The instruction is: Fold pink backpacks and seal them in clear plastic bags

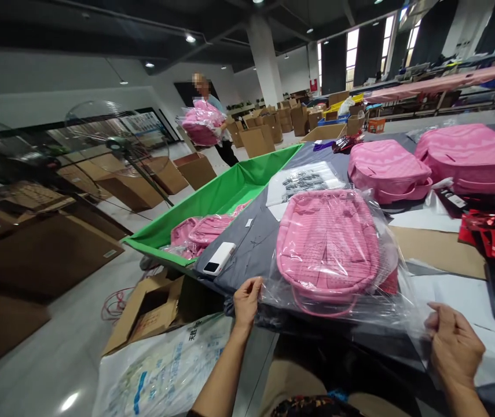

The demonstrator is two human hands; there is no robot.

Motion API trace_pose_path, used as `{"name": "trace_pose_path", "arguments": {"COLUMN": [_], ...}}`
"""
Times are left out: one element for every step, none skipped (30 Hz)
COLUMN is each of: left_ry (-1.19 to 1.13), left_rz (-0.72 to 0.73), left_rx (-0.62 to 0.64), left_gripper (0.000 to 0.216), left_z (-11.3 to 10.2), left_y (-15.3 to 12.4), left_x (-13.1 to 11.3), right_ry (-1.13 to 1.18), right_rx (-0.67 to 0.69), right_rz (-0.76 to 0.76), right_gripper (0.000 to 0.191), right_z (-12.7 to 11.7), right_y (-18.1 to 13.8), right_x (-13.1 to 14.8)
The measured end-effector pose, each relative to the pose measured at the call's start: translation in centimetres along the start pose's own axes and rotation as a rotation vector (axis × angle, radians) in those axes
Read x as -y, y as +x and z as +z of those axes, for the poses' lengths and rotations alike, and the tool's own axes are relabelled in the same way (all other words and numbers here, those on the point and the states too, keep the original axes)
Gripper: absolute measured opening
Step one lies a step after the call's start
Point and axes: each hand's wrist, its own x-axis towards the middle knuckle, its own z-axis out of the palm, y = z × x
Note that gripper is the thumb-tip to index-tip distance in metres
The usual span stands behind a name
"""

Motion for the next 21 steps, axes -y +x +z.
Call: {"name": "trace_pose_path", "arguments": {"left_ry": [0.07, 0.155, 0.242, 0.318, 0.37, 0.39, 0.394, 0.393, 0.393, 0.393, 0.395, 0.396, 0.397, 0.398, 0.4, 0.402, 0.403, 0.405, 0.404, 0.398, 0.384], "left_rz": [0.08, 0.199, 0.351, 0.514, 0.665, 0.78, 0.857, 0.895, 0.903, 0.891, 0.874, 0.861, 0.856, 0.856, 0.856, 0.853, 0.851, 0.847, 0.842, 0.839, 0.834], "left_rx": [-0.054, -0.09, -0.089, -0.046, 0.031, 0.127, 0.217, 0.288, 0.344, 0.398, 0.452, 0.504, 0.549, 0.583, 0.605, 0.617, 0.619, 0.618, 0.615, 0.612, 0.61], "left_gripper": [0.057, 0.051, 0.045, 0.04, 0.036, 0.035, 0.037, 0.041, 0.047, 0.051, 0.052, 0.053, 0.052, 0.05, 0.048, 0.045, 0.04, 0.033, 0.025, 0.017, 0.011], "left_z": [0.4, 0.8, 1.5, 2.3, 3.2, 4.3, 5.3, 6.2, 6.9, 7.4, 7.7, 7.7, 7.5, 7.2, 6.9, 6.5, 6.2, 5.9, 5.7, 5.6, 5.5], "left_y": [-0.3, -0.9, -1.7, -2.5, -3.4, -4.0, -4.6, -4.9, -5.0, -4.9, -4.8, -4.6, -4.4, -4.2, -4.0, -3.9, -3.8, -3.8, -3.7, -3.7, -3.7], "left_x": [-0.9, -2.0, -3.2, -4.5, -5.7, -6.8, -7.8, -8.5, -9.0, -9.4, -9.6, -9.7, -9.7, -9.7, -9.7, -9.7, -9.7, -9.6, -9.5, -9.5, -9.4], "right_ry": [0.015, 0.029, 0.04, 0.043, 0.04, 0.028, 0.01, -0.007, -0.021, -0.03, -0.036, -0.041, -0.044, -0.042, -0.033, -0.018, -0.004, 0.007, 0.013, 0.014, 0.015], "right_rx": [-0.004, 0.0, 0.005, 0.015, 0.025, 0.03, 0.03, 0.028, 0.027, 0.031, 0.035, 0.041, 0.045, 0.053, 0.056, 0.059, 0.057, 0.058, 0.056, 0.055, 0.053], "right_rz": [-0.001, -0.006, -0.011, -0.014, -0.013, -0.01, -0.007, -0.005, -0.006, -0.008, -0.012, -0.018, -0.027, -0.035, -0.043, -0.048, -0.052, -0.054, -0.055, -0.055, -0.055], "right_gripper": [0.043, 0.042, 0.041, 0.04, 0.04, 0.039, 0.038, 0.037, 0.036, 0.036, 0.037, 0.038, 0.04, 0.042, 0.044, 0.044, 0.045, 0.045, 0.045, 0.044, 0.044], "right_z": [-0.2, -0.4, -0.6, -0.7, -0.8, -0.8, -0.8, -0.8, -0.8, -0.8, -0.9, -1.0, -1.1, -1.2, -1.3, -1.3, -1.3, -1.3, -1.2, -1.1, -1.0], "right_y": [0.1, 0.1, 0.1, 0.0, -0.1, -0.2, -0.4, -0.6, -0.7, -0.8, -0.9, -1.0, -0.9, -0.9, -0.8, -0.8, -0.7, -0.7, -0.7, -0.7, -0.7], "right_x": [0.0, 0.0, 0.1, 0.3, 0.6, 1.1, 1.5, 2.0, 2.5, 2.9, 3.1, 3.3, 3.4, 3.4, 3.4, 3.3, 3.3, 3.3, 3.3, 3.4, 3.4]}}
